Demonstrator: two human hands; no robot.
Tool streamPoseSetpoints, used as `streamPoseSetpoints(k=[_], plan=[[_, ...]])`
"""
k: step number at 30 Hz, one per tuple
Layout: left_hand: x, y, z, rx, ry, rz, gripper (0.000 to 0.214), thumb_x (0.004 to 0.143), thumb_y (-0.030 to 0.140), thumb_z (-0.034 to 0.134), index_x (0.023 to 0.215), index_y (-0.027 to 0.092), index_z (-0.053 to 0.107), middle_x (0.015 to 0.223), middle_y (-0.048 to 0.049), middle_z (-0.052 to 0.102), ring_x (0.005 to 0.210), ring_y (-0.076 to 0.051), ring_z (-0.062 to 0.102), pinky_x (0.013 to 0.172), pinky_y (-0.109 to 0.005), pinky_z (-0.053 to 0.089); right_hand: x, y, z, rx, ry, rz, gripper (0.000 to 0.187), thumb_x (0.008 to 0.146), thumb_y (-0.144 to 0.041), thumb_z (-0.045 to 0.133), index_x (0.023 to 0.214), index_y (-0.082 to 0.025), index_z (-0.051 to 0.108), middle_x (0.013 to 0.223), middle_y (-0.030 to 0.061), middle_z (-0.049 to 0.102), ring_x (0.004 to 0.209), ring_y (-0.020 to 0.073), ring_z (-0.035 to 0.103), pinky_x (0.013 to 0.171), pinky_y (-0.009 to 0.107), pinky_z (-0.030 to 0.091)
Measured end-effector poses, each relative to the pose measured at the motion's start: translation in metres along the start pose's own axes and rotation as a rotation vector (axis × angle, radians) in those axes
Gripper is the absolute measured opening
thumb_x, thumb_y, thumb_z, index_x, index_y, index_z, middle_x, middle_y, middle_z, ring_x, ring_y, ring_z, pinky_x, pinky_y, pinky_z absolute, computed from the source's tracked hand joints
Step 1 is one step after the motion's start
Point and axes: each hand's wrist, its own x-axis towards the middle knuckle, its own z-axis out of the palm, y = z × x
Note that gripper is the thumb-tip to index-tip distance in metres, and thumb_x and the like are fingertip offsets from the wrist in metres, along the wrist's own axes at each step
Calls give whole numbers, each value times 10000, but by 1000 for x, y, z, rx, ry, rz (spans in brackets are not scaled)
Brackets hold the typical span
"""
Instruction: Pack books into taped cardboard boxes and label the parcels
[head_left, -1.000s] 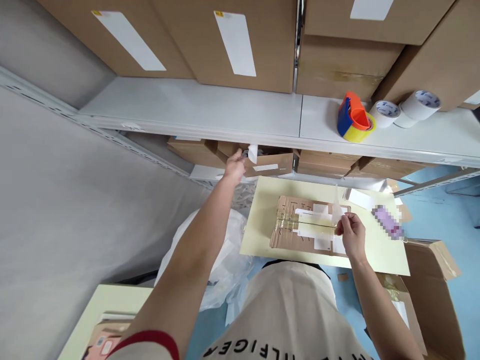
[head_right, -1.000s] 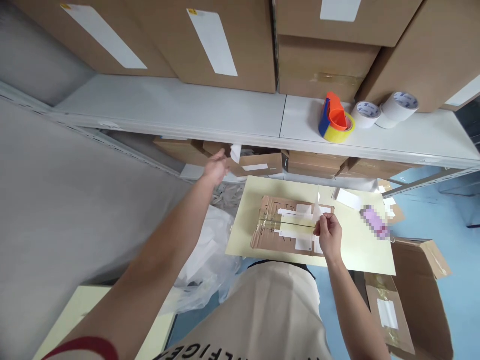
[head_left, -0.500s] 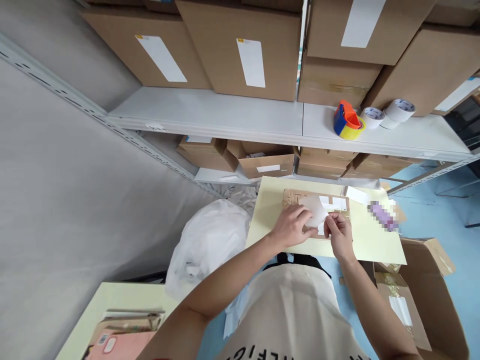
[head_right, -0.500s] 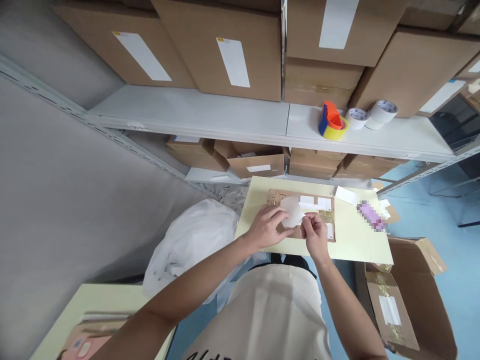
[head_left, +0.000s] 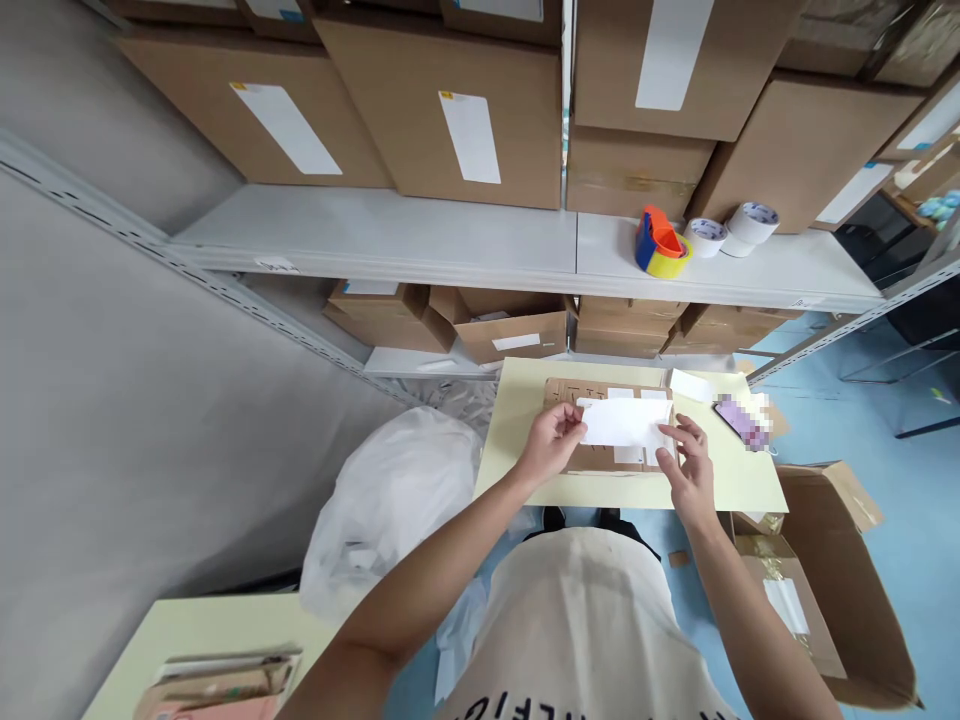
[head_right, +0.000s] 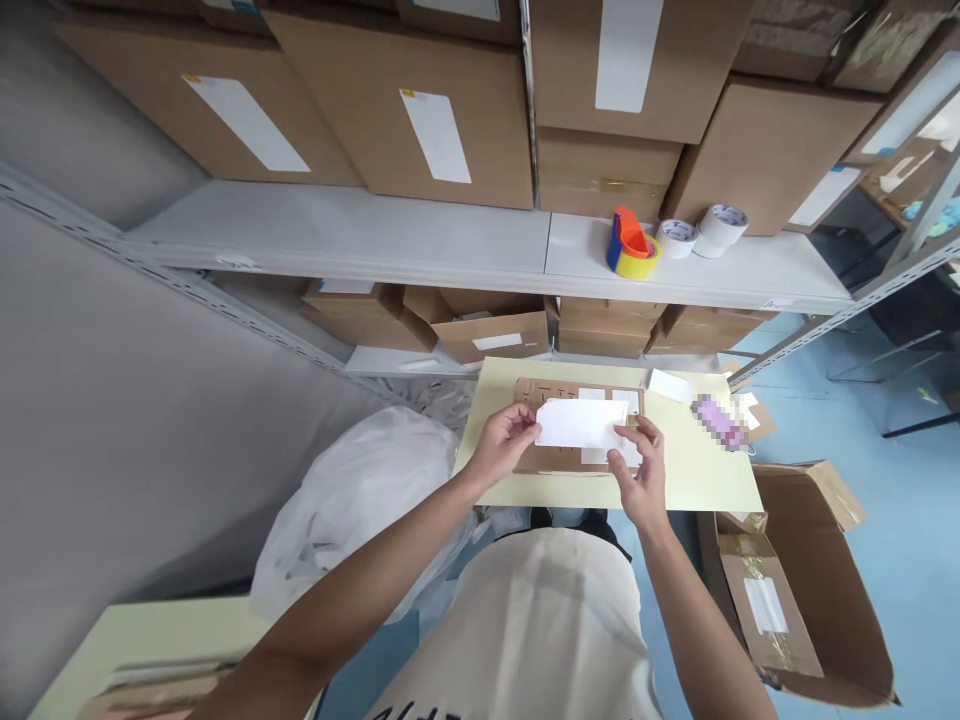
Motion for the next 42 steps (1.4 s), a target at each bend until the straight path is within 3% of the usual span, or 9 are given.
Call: streamPoseSetpoints(k=[4, 11, 18, 22, 33, 36, 38, 40, 42], plan=[[0, -12, 7, -12, -1, -123, 163, 700, 326, 623, 667, 195, 533, 598, 42, 557, 582, -112, 547, 614, -246, 451, 10, 9, -6, 109, -93, 147, 338, 803, -531, 642, 890, -222, 747, 967, 96, 729, 957, 265, 639, 856, 427, 499], [-4, -51, 11, 182, 132, -336, 295, 657, 296, 693, 870, 220, 504, 553, 67, 633, 516, -142, 601, 565, -265, 451, 24, 43, -1, 118, -278, 363, 400, 688, -564, 698, 788, -182, 764, 720, 70, 727, 603, 178, 555, 566, 314, 464], [31, -51, 12, 473, 195, -373, 369, 689, 237, 713, 954, 243, 457, 609, 57, 677, 721, -216, 709, 727, -321, 474, 53, 66, 15, 46, -334, 384, 365, 699, -516, 665, 831, -191, 761, 619, 12, 672, 524, 148, 507, 525, 282, 421], [48, -51, 15, 571, 185, -427, 387, 702, 202, 717, 978, 240, 448, 654, 23, 695, 865, -259, 716, 767, -337, 468, 65, 75, 22, -4, -348, 375, 362, 705, -515, 645, 835, -197, 761, 643, 14, 692, 584, 176, 587, 593, 308, 462], [51, -51, 15, 965, 88, -459, 422, 797, 360, 669, 1152, 198, 507, 920, -110, 726, 954, -323, 697, 735, -365, 490, 71, 82, 18, -344, -455, 193, 275, 803, -480, 634, 944, -282, 762, 612, -10, 668, 560, 188, 621, 554, 302, 457], [48, -46, 18, 1130, 62, -351, 372, 859, 349, 590, 1184, 173, 545, 959, -150, 718, 931, -333, 698, 742, -393, 507, 69, 72, 17, -541, -460, 34, 295, 873, -467, 579, 1031, -288, 752, 730, 55, 709, 671, 242, 660, 634, 362, 496], [44, -45, 22, 1153, -54, -108, 296, 892, 260, 517, 1170, 189, 591, 1049, -142, 713, 1021, -301, 680, 826, -392, 516, 65, 63, 23, -622, -493, -153, 363, 908, -428, 530, 1161, -249, 718, 1025, 132, 735, 933, 305, 678, 800, 430, 514], [42, -49, 25, 1126, -229, 181, 327, 908, 199, 463, 1193, 208, 623, 1238, -126, 671, 1212, -271, 598, 1007, -407, 462, 61, 58, 31, -672, -595, -342, 446, 942, -368, 457, 1323, -211, 627, 1343, 157, 625, 1228, 333, 573, 991, 476, 448], [40, -55, 25, 1133, -372, 315, 405, 925, 221, 451, 1305, 210, 589, 1424, -115, 566, 1368, -270, 469, 1157, -464, 321, 56, 60, 36, -746, -692, -431, 504, 971, -330, 375, 1437, -198, 513, 1510, 135, 483, 1391, 320, 434, 1103, 505, 352]])
